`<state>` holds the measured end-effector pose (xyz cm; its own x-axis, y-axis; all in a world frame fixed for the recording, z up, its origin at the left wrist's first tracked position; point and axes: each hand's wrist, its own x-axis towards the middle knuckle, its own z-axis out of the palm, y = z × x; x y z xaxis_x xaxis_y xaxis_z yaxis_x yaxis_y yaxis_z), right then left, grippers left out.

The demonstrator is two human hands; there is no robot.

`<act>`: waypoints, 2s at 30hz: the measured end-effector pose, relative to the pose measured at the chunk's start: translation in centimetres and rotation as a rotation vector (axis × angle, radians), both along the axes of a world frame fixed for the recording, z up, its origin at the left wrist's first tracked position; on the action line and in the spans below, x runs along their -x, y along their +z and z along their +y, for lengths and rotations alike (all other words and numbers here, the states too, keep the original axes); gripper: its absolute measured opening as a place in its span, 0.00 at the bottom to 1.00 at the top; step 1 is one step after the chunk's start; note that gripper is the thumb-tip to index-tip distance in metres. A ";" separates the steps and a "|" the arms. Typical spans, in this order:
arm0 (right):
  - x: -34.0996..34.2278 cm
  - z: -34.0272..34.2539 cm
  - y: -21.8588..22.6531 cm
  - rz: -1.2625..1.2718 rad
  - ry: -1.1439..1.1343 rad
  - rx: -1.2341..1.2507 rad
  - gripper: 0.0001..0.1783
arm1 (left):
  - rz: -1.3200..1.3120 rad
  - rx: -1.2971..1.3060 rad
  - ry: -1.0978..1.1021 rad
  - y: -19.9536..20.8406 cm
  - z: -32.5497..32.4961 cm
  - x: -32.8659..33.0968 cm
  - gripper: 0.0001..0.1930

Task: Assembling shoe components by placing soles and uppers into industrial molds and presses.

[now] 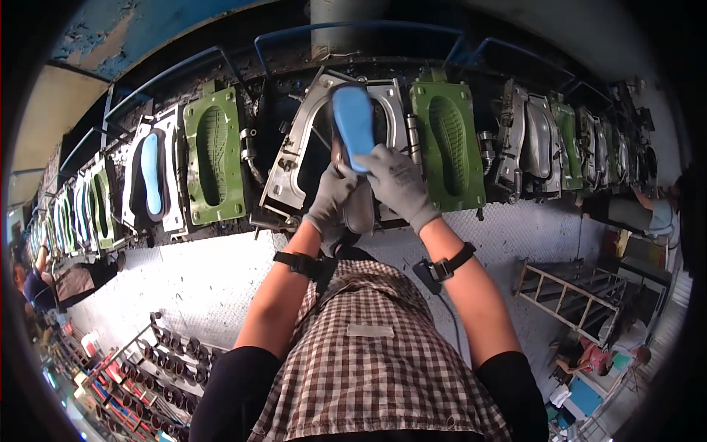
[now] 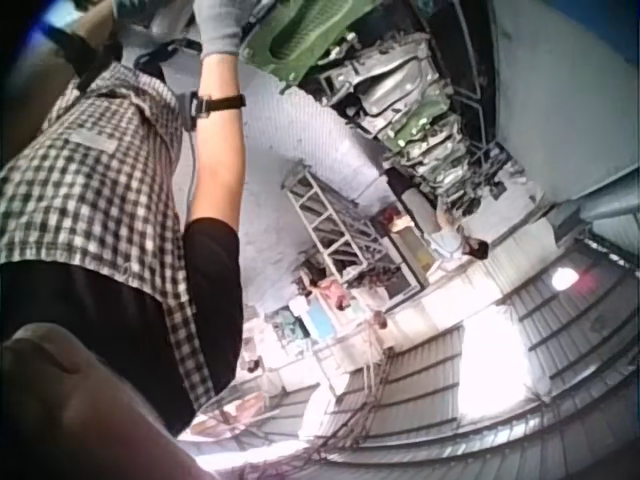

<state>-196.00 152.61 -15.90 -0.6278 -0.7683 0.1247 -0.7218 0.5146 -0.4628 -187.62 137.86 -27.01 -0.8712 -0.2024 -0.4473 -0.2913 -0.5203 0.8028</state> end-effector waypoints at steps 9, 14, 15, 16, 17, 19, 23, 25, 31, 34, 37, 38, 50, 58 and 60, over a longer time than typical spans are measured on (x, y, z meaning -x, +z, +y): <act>-6.8 2.7 -1.5 -0.160 0.108 -0.087 0.16 | 0.165 0.077 -0.589 0.9 1.2 -8.6 0.16; -6.7 4.3 1.9 -0.456 0.142 -0.203 0.18 | 0.793 0.637 -0.685 2.2 -1.3 -8.8 0.15; -5.5 4.3 2.2 -0.474 0.179 -0.167 0.22 | 0.882 0.801 -0.666 1.7 -2.7 -8.5 0.19; -4.4 4.1 1.7 -0.476 0.160 -0.172 0.22 | 0.702 0.991 -0.579 3.5 -2.9 -7.3 0.20; -3.4 3.5 1.3 -0.477 -0.056 -0.067 0.23 | 0.213 0.401 -0.352 5.8 -2.5 -5.8 0.19; -2.3 2.2 -0.7 -0.467 -0.260 0.040 0.25 | -0.265 -0.184 -0.096 6.8 -1.4 -2.8 0.20; -2.7 1.1 -7.2 -0.506 -0.450 -0.011 0.31 | -0.080 -0.130 0.045 1.9 -0.4 -0.2 0.23; -4.6 1.0 -7.6 -0.498 -0.526 0.021 0.30 | -0.081 -0.034 -0.011 2.7 -0.8 0.1 0.27; -2.1 0.0 -5.3 -0.206 -0.601 0.212 0.25 | 0.068 0.037 -0.035 2.2 -0.1 5.2 0.26; 1.1 -1.0 -3.6 0.008 -0.535 0.216 0.27 | -0.021 0.000 -0.002 1.4 -0.3 8.5 0.23; 2.3 -0.6 -3.1 -0.210 -0.608 0.043 0.29 | 0.118 0.016 0.162 3.2 1.5 8.8 0.28; 1.6 -0.8 -3.2 -0.149 -0.574 0.095 0.30 | 0.124 0.209 0.197 3.1 1.6 8.0 0.37; -2.1 5.6 -3.1 -0.568 -0.292 -0.157 0.27 | -0.210 0.570 -0.357 2.3 7.4 -9.8 0.46; -9.7 -1.7 -3.0 -0.471 0.584 0.105 0.23 | -0.975 0.346 0.949 -8.7 8.8 -39.3 0.21; -15.8 -4.5 -1.7 -0.610 0.750 0.076 0.21 | -1.050 0.182 1.319 -5.1 11.5 -46.1 0.17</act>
